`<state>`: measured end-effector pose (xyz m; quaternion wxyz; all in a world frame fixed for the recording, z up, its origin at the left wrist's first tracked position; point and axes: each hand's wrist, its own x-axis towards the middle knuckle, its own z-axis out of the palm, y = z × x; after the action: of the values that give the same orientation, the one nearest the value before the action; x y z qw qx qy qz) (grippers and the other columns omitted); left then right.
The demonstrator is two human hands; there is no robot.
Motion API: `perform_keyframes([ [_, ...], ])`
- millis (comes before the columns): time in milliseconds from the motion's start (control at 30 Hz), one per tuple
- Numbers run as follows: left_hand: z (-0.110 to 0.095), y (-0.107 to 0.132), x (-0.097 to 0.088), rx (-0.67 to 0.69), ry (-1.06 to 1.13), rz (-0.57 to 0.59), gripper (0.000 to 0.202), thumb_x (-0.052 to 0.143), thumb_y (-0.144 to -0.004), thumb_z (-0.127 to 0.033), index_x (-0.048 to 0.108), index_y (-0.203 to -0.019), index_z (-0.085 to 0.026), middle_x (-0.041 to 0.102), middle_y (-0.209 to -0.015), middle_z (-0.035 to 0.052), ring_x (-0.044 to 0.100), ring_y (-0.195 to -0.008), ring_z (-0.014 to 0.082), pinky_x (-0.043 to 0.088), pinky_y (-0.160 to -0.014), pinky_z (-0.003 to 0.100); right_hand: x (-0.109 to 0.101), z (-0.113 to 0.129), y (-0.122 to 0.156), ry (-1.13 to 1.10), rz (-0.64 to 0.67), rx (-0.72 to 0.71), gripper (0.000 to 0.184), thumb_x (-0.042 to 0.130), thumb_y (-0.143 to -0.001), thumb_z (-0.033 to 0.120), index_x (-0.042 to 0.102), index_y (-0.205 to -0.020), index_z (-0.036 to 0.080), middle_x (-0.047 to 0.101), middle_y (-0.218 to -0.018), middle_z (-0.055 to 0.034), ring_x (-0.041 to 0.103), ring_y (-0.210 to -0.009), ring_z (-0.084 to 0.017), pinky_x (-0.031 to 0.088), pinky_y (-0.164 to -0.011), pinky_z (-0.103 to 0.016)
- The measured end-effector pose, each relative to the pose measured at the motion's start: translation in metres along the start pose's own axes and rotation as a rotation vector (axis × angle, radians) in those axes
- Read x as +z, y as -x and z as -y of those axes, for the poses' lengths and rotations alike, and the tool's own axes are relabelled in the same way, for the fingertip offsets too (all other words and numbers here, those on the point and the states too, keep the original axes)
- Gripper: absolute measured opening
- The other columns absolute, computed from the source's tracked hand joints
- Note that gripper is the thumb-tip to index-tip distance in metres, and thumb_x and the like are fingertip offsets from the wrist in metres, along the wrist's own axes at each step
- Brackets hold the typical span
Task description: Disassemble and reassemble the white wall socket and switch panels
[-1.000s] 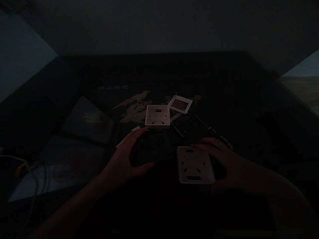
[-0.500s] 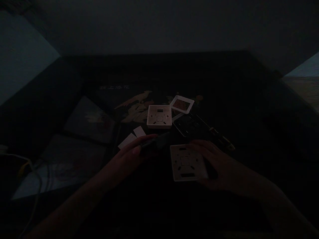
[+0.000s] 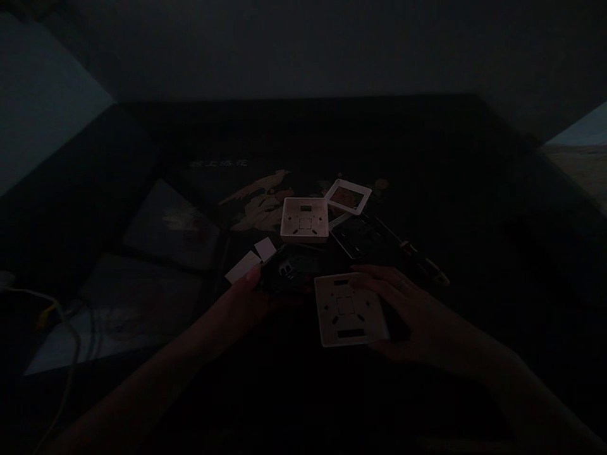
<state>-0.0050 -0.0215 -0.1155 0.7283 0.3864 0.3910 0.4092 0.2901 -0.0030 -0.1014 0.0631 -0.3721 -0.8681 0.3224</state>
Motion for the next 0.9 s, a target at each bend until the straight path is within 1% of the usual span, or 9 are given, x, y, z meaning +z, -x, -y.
perform_keyframes([
  [100, -0.004, 0.005, 0.002, 0.097, -0.253, -0.016, 0.06, 0.049, -0.088, -0.069, 0.057, -0.13, -0.026, 0.063, -0.135, 0.0109, 0.06, -0.122, 0.0363, 0.055, -0.096, 0.052, 0.003, 0.002, -0.001, 0.001, 0.01, -0.019, 0.072, 0.073, -0.077, 0.03, 0.043, -0.142, 0.021, 0.038, -0.157, -0.0187, 0.043, -0.14, -0.034, 0.047, -0.106, -0.053],
  [167, -0.005, 0.01, 0.002, 0.177, -0.469, -0.029, 0.057, 0.051, -0.091, -0.063, 0.051, -0.137, -0.029, 0.057, -0.141, 0.0091, 0.054, -0.129, 0.0345, 0.051, -0.102, 0.048, 0.005, 0.003, -0.002, 0.004, 0.021, -0.039, 0.074, 0.073, -0.078, 0.033, 0.042, -0.143, 0.019, 0.037, -0.157, -0.0199, 0.043, -0.14, -0.035, 0.046, -0.107, -0.053],
  [233, -0.006, 0.013, 0.002, 0.291, -0.673, -0.049, 0.06, 0.056, -0.09, -0.057, 0.044, -0.142, -0.029, 0.052, -0.144, 0.0098, 0.05, -0.132, 0.0336, 0.048, -0.105, 0.046, 0.006, 0.003, -0.003, 0.012, 0.033, -0.041, 0.076, 0.074, -0.077, 0.034, 0.041, -0.144, 0.018, 0.037, -0.157, -0.0204, 0.042, -0.141, -0.035, 0.045, -0.108, -0.054],
  [367, -0.003, 0.013, 0.004, 0.592, -1.036, -0.086, 0.071, 0.069, -0.081, -0.051, 0.04, -0.14, -0.026, 0.047, -0.138, 0.0126, 0.05, -0.127, 0.0345, 0.049, -0.102, 0.048, 0.006, 0.005, -0.003, 0.035, 0.029, -0.034, 0.077, 0.074, -0.077, 0.034, 0.042, -0.145, 0.018, 0.04, -0.156, -0.0203, 0.042, -0.141, -0.035, 0.045, -0.108, -0.054],
  [433, -0.002, 0.012, 0.006, 0.658, -1.163, -0.102, 0.075, 0.073, -0.077, -0.046, 0.038, -0.14, -0.026, 0.046, -0.137, 0.0125, 0.051, -0.125, 0.0336, 0.05, -0.101, 0.048, 0.006, 0.006, -0.003, 0.038, 0.023, -0.039, 0.074, 0.074, -0.079, 0.036, 0.043, -0.144, 0.017, 0.042, -0.154, -0.0208, 0.043, -0.141, -0.035, 0.045, -0.108, -0.054],
  [567, -0.001, 0.012, 0.011, 0.691, -1.239, -0.098, 0.084, 0.077, -0.075, -0.036, 0.031, -0.144, -0.028, 0.046, -0.135, 0.013, 0.052, -0.124, 0.0331, 0.05, -0.1, 0.049, 0.006, 0.007, -0.003, 0.025, 0.013, -0.05, 0.075, 0.074, -0.079, 0.039, 0.045, -0.144, 0.017, 0.045, -0.153, -0.0201, 0.045, -0.14, -0.035, 0.046, -0.108, -0.053],
  [667, -0.002, 0.013, 0.013, 0.705, -1.256, -0.099, 0.087, 0.077, -0.076, -0.036, 0.027, -0.146, -0.028, 0.048, -0.134, 0.0133, 0.053, -0.124, 0.0339, 0.051, -0.1, 0.05, 0.007, 0.005, -0.002, 0.023, -0.001, -0.063, 0.073, 0.075, -0.078, 0.038, 0.047, -0.143, 0.017, 0.046, -0.152, -0.0205, 0.046, -0.139, -0.035, 0.047, -0.107, -0.054],
  [800, 0.0, 0.014, 0.013, 0.66, -1.308, -0.098, 0.088, 0.077, -0.076, -0.036, 0.026, -0.148, -0.027, 0.048, -0.137, 0.0137, 0.052, -0.126, 0.0342, 0.05, -0.101, 0.05, 0.009, 0.003, -0.002, 0.017, -0.028, -0.075, 0.072, 0.076, -0.077, 0.038, 0.048, -0.141, 0.018, 0.047, -0.151, -0.0197, 0.046, -0.138, -0.036, 0.047, -0.106, -0.055],
  [900, 0.002, 0.014, 0.014, 0.636, -1.288, -0.095, 0.09, 0.078, -0.075, -0.038, 0.026, -0.148, -0.028, 0.048, -0.137, 0.0137, 0.052, -0.126, 0.0341, 0.051, -0.102, 0.05, 0.008, 0.004, -0.003, 0.011, -0.038, -0.077, 0.071, 0.076, -0.078, 0.038, 0.049, -0.14, 0.018, 0.048, -0.15, -0.0193, 0.046, -0.139, -0.035, 0.047, -0.106, -0.054],
])
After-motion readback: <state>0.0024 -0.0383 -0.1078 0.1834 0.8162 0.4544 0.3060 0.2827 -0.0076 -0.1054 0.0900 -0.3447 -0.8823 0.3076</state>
